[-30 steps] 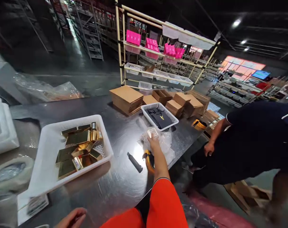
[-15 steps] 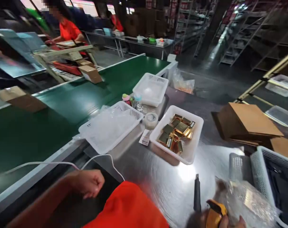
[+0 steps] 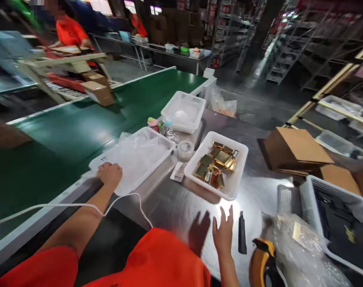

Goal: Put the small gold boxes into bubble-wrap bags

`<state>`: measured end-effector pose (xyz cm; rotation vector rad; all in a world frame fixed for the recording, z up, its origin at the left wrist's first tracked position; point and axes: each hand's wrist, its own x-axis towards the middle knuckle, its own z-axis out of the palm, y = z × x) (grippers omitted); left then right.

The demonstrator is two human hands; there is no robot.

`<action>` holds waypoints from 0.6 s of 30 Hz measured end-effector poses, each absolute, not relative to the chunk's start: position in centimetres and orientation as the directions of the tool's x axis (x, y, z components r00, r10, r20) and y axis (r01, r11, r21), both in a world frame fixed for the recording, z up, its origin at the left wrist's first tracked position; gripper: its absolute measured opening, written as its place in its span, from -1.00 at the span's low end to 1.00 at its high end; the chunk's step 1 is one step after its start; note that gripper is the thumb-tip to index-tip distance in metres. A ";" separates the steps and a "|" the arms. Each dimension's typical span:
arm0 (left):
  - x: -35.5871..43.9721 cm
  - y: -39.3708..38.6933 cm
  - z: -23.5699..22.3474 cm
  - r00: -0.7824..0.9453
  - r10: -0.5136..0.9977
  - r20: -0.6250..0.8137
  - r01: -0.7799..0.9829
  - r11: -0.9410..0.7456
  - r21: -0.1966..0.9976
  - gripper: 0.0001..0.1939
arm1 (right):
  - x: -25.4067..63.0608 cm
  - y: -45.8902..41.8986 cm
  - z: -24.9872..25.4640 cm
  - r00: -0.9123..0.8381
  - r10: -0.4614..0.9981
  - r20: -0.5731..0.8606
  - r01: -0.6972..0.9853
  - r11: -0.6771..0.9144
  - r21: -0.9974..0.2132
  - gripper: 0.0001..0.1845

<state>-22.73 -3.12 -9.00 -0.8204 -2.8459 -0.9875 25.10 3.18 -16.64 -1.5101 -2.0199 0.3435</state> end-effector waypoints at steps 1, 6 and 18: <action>-22.6 -2.8 -8.6 -0.846 0.495 0.197 0.498 0.606 0.620 -0.86 | 25.3 2.7 -16.8 -0.167 0.947 0.275 0.782 0.297 -0.548 -0.48; -21.4 -0.7 -5.7 -0.780 0.587 0.216 0.445 0.279 0.851 -0.90 | 26.3 2.0 -16.8 -0.043 0.990 0.132 0.677 0.126 -0.726 -0.52; -9.2 2.0 -2.3 -0.178 0.949 -0.259 -0.616 0.098 0.782 -0.90 | 12.4 3.9 -8.5 -0.425 0.746 -0.513 -0.249 -0.641 -0.726 -0.34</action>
